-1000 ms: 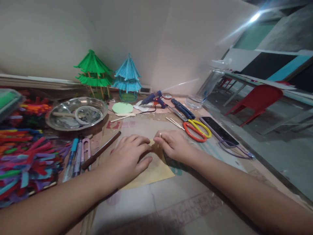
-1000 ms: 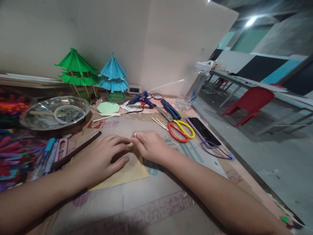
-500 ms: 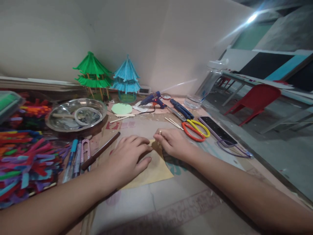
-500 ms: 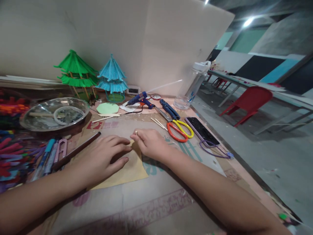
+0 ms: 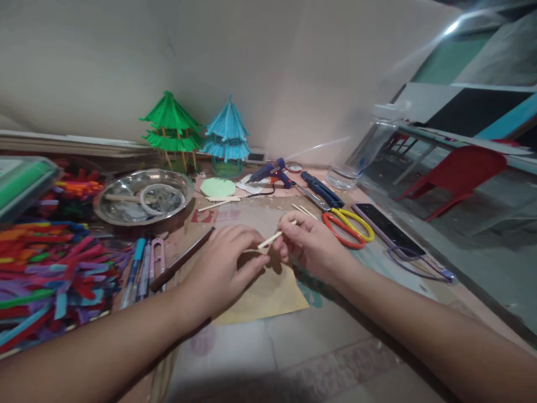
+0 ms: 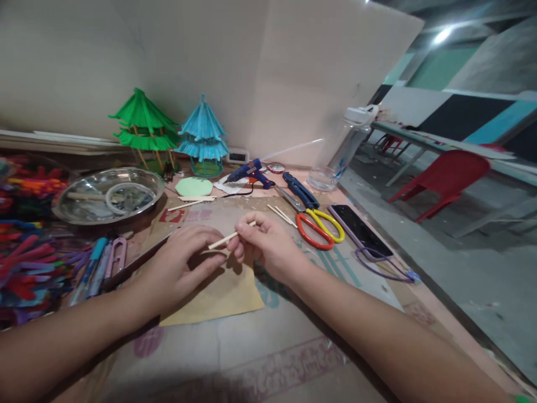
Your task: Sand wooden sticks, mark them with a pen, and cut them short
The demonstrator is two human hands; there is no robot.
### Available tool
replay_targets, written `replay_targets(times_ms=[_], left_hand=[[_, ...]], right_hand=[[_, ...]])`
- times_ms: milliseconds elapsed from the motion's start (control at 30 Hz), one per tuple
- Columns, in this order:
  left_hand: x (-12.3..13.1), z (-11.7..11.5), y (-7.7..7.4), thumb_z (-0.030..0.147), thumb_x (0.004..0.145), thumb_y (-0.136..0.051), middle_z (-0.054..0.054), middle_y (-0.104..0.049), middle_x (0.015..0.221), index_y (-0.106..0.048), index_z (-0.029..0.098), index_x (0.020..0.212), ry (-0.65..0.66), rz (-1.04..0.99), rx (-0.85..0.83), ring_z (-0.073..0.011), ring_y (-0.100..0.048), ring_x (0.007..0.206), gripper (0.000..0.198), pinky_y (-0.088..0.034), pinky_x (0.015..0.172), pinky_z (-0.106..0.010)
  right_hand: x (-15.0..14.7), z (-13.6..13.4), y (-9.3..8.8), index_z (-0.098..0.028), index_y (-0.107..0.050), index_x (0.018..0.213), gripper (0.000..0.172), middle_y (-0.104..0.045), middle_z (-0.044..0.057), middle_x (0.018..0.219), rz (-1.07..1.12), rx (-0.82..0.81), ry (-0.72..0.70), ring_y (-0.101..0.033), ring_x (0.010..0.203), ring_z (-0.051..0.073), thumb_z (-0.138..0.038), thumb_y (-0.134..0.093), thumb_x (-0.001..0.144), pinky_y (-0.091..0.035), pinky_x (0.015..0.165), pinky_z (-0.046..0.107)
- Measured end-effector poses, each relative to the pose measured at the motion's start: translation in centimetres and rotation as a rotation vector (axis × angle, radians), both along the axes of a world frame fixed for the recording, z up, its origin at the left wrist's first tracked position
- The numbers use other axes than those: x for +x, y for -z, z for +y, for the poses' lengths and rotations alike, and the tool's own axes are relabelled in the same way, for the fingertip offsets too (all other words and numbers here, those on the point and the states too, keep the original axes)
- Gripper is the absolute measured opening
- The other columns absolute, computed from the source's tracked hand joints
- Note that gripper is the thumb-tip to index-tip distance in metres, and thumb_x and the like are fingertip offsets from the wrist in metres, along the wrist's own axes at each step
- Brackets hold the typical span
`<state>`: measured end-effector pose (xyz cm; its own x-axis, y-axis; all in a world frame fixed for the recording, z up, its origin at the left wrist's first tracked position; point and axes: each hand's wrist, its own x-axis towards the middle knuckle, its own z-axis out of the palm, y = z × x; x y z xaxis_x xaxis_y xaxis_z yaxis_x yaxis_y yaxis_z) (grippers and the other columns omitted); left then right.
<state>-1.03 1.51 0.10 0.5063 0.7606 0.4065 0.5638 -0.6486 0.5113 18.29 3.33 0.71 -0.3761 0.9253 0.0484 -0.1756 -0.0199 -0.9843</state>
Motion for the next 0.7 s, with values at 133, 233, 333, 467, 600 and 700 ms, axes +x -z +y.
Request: replay_targets(times_ms=[133, 233, 333, 467, 600, 700], left_hand=[[-0.2, -0.1, 0.1, 0.034, 0.097, -0.049, -0.004, -0.063, 0.094, -0.059, 0.021, 0.092, -0.045, -0.201, 0.09, -0.0192, -0.057, 0.093, 0.017, -0.044, 0.084, -0.035], [-0.2, -0.3, 0.1, 0.029, 0.096, -0.051, -0.001, -0.061, 0.091, -0.057, 0.021, 0.087, -0.046, -0.247, 0.124, -0.0168, -0.057, 0.091, 0.014, -0.044, 0.083, -0.032], [-0.2, -0.5, 0.0, 0.028, 0.095, -0.053, -0.001, -0.06, 0.093, -0.058, 0.021, 0.09, -0.035, -0.265, 0.13, -0.0161, -0.056, 0.092, 0.01, -0.044, 0.084, -0.031], [-0.2, -0.7, -0.3, 0.031, 0.097, -0.049, -0.001, -0.061, 0.091, -0.062, 0.02, 0.084, -0.037, -0.226, 0.128, -0.0165, -0.056, 0.09, 0.022, -0.042, 0.083, -0.032], [-0.2, -0.6, -0.3, 0.032, 0.097, -0.047, -0.002, -0.062, 0.091, -0.062, 0.02, 0.08, -0.043, -0.224, 0.104, -0.0173, -0.056, 0.09, 0.026, -0.042, 0.084, -0.033], [-0.2, -0.5, -0.2, 0.033, 0.097, -0.047, -0.002, -0.063, 0.09, -0.06, 0.02, 0.078, -0.046, -0.245, 0.087, -0.0173, -0.056, 0.091, 0.026, -0.042, 0.084, -0.033]], right_hand=[[-0.6, -0.3, 0.5, -0.02, -0.052, 0.072, 0.042, -0.069, -0.004, 0.06, 0.082, -0.133, -0.1, -0.059, 0.047, 0.009, -0.045, -0.085, 0.065, -0.048, 0.047, 0.021], [-1.0, -1.1, 0.7, -0.019, -0.056, 0.073, 0.038, -0.07, -0.002, 0.058, 0.012, -0.134, -0.154, -0.063, 0.049, 0.01, -0.045, -0.084, 0.067, -0.05, 0.049, 0.021], [-1.3, -1.8, 0.8, -0.019, -0.059, 0.074, 0.037, -0.072, 0.0, 0.064, -0.01, -0.141, -0.194, -0.068, 0.056, 0.011, -0.048, -0.082, 0.068, -0.053, 0.055, 0.023], [-1.5, -2.2, 1.0, -0.019, -0.058, 0.073, 0.04, -0.074, 0.001, 0.065, -0.011, -0.136, -0.217, -0.069, 0.058, 0.011, -0.052, -0.08, 0.069, -0.053, 0.057, 0.022], [-1.4, -2.2, 1.0, -0.018, -0.057, 0.075, 0.04, -0.073, 0.002, 0.065, -0.037, -0.114, -0.235, -0.068, 0.059, 0.011, -0.054, -0.076, 0.073, -0.052, 0.059, 0.022], [-1.4, -2.2, 1.0, -0.018, -0.057, 0.076, 0.042, -0.073, 0.003, 0.065, -0.047, -0.105, -0.25, -0.068, 0.06, 0.011, -0.056, -0.075, 0.074, -0.052, 0.059, 0.022]])
